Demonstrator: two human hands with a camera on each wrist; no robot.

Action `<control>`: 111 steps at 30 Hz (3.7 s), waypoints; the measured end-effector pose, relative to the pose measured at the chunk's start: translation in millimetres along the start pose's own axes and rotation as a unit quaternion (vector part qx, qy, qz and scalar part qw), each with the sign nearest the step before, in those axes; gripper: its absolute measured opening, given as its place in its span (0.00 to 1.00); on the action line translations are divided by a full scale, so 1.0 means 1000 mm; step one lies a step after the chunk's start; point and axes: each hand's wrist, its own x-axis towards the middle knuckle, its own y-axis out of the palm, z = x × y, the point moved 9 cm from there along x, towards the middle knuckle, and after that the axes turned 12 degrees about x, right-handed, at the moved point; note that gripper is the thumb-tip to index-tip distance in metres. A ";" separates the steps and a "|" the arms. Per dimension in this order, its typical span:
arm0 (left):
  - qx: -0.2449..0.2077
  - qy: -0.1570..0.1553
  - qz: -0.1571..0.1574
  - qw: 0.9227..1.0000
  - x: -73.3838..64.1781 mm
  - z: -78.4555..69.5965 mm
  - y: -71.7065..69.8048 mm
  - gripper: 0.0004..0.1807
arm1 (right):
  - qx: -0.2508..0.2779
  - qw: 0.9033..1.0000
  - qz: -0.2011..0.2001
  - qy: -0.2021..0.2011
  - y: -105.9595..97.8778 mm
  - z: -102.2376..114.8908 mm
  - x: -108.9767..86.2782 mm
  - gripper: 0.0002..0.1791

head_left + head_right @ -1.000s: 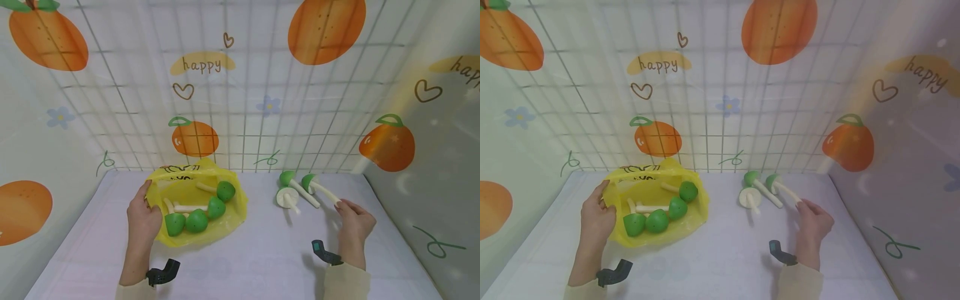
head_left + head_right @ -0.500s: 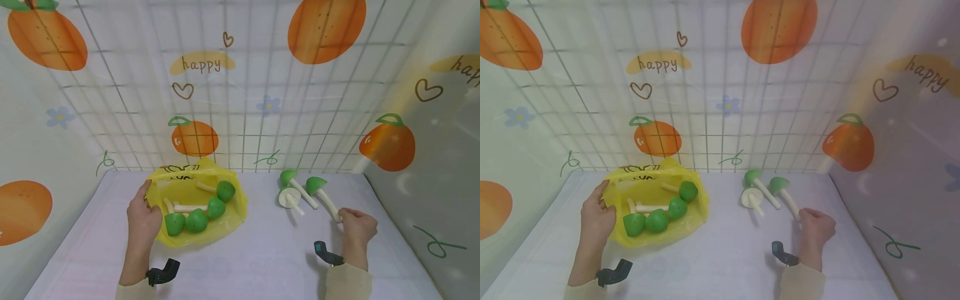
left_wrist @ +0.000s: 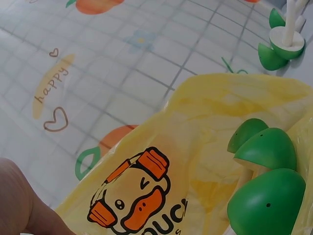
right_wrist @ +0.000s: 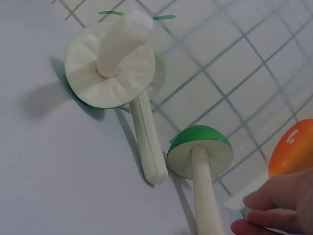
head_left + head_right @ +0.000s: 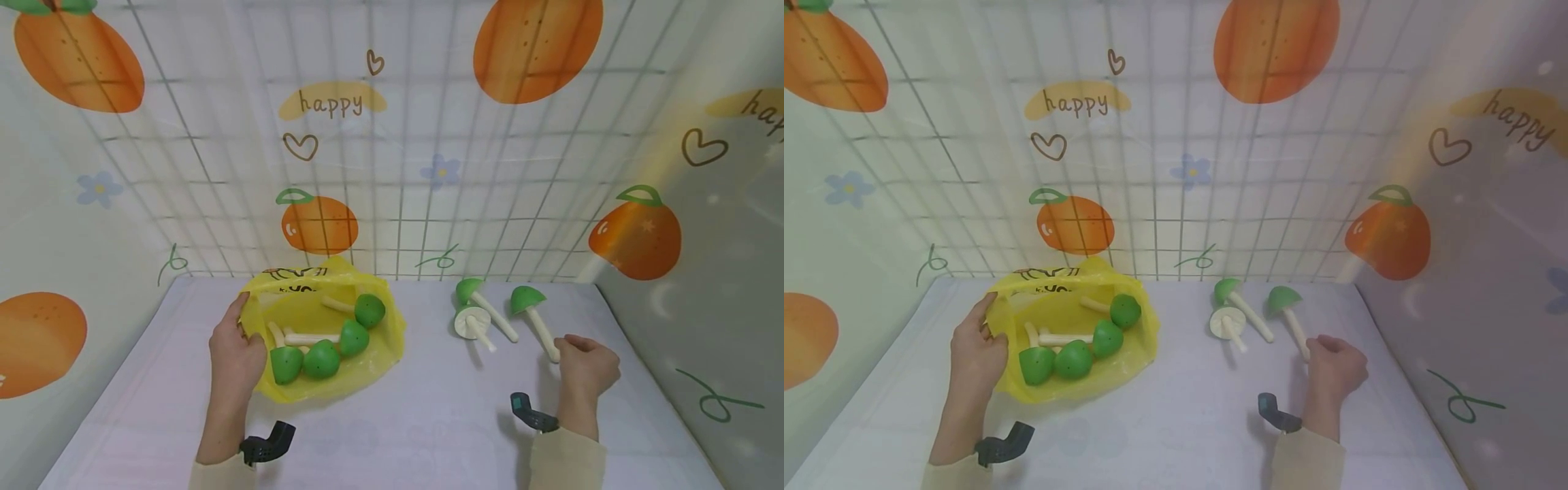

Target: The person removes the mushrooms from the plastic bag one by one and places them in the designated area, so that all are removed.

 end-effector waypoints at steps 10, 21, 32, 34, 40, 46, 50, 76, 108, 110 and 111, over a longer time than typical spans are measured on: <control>0.001 -0.004 -0.001 1.000 -0.001 0.000 -0.001 0.40 | 0.009 1.000 -0.007 -0.010 -0.002 0.005 -0.003 0.23; -0.001 -0.007 0.002 1.000 -0.001 -0.001 -0.001 0.41 | 0.002 1.000 -0.017 -0.026 0.004 0.011 -0.005 0.23; -0.011 -0.002 0.005 1.000 0.000 -0.001 -0.001 0.41 | 0.000 0.990 -0.007 -0.139 0.029 0.072 -0.051 0.19; -0.009 -0.001 0.005 1.000 0.000 -0.001 -0.001 0.41 | 0.008 0.987 0.003 -0.160 0.035 0.084 -0.063 0.18; -0.007 0.001 0.006 1.000 0.000 0.000 -0.001 0.41 | 0.039 0.973 0.041 -0.222 0.057 0.114 -0.100 0.15; -0.008 0.004 0.004 1.000 0.001 0.000 -0.001 0.41 | 0.092 0.949 0.110 -0.280 0.087 0.134 -0.139 0.12; -0.011 0.004 0.004 1.000 0.001 0.000 0.000 0.41 | 0.093 0.934 0.165 -0.304 0.110 0.141 -0.170 0.12; -0.014 -0.001 0.004 1.000 0.003 0.002 0.000 0.41 | 0.011 0.873 0.357 -0.333 0.217 0.090 -0.263 0.24; -0.021 -0.022 0.017 0.999 0.003 0.004 0.001 0.42 | -0.073 0.877 0.352 -0.320 0.247 0.042 -0.264 0.35; -0.023 -0.024 0.019 0.999 0.003 0.004 0.001 0.42 | -0.072 0.878 0.352 -0.317 0.248 0.040 -0.264 0.37; -0.023 -0.025 0.020 0.999 0.003 0.004 0.001 0.42 | -0.070 0.878 0.351 -0.319 0.248 0.040 -0.264 0.37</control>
